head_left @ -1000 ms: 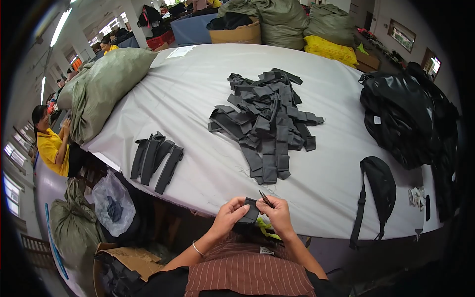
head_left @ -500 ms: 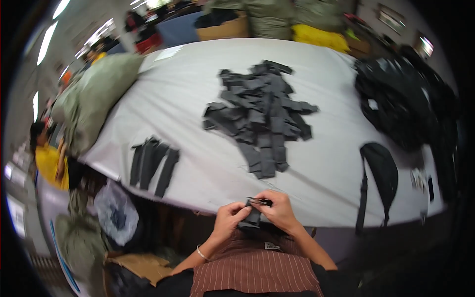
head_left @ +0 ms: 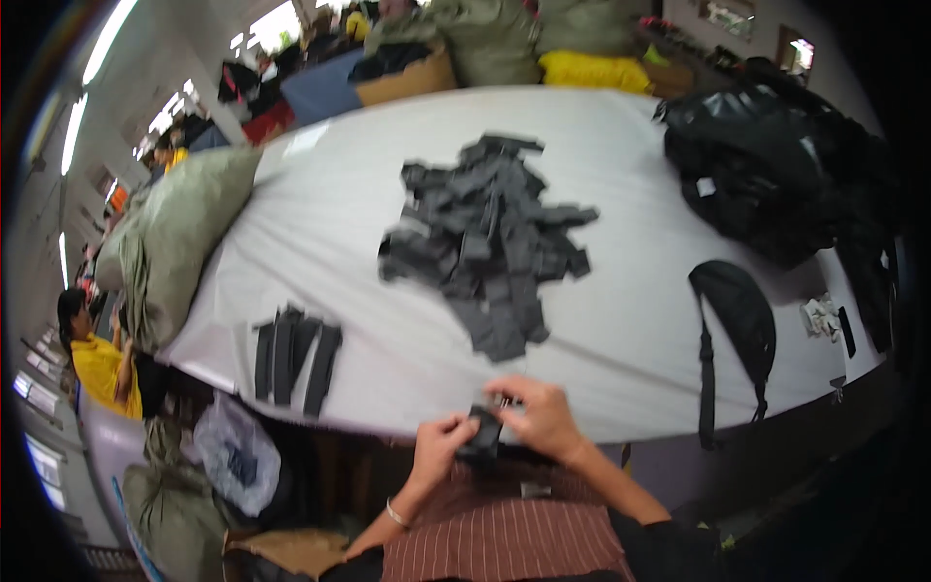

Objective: Trimming loose threads from grey fabric components using a small pair of snips.

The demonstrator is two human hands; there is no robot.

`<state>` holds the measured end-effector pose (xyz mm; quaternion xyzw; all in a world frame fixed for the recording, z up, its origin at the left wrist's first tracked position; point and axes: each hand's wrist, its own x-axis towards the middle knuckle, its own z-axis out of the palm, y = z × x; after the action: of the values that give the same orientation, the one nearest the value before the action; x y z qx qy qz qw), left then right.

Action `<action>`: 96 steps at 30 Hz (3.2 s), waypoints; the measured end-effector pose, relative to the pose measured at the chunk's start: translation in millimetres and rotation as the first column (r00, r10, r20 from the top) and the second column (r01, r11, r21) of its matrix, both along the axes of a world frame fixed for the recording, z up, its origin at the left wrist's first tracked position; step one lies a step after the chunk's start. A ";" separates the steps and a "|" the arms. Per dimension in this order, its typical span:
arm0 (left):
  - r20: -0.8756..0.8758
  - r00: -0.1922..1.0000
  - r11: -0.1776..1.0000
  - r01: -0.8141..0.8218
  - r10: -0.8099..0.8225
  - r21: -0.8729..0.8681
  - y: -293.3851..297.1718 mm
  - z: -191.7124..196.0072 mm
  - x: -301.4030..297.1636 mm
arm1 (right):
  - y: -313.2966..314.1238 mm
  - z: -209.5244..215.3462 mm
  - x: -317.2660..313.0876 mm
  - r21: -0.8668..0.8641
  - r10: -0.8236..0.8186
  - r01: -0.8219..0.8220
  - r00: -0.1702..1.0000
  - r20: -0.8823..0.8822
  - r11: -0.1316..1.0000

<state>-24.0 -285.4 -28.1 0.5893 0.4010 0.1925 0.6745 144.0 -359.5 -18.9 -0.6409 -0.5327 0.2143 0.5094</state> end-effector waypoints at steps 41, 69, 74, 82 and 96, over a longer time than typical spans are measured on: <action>0.260 0.923 0.942 -0.216 0.283 -0.257 3.0 -5.4 9.9 | -7.2 -17.4 -10.2 0.198 -0.306 0.238 0.814 0.493 0.951; 0.376 0.923 0.952 -0.036 -0.086 0.305 19.5 -13.4 11.3 | -9.8 -11.2 -4.7 -0.039 -0.030 0.011 0.852 -0.523 0.999; 0.413 0.900 0.991 -0.127 0.137 -0.053 17.3 -5.4 15.8 | -5.2 -9.0 -9.5 0.036 -0.038 0.045 0.984 -0.174 0.998; 0.305 0.941 0.975 -0.089 0.150 -0.204 20.9 3.8 13.1 | 9.5 -13.9 -0.5 0.131 -0.051 -0.010 0.888 0.458 0.991; 0.323 0.946 0.983 0.086 -0.028 -0.165 19.6 -12.1 11.3 | 30.9 -18.4 0.5 -0.080 -0.183 0.216 0.516 -0.837 0.973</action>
<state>-12.7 -265.7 -40.2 0.4994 0.2847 0.2294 0.7855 144.5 -328.6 -37.3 -0.5076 -0.1500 0.4257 0.7339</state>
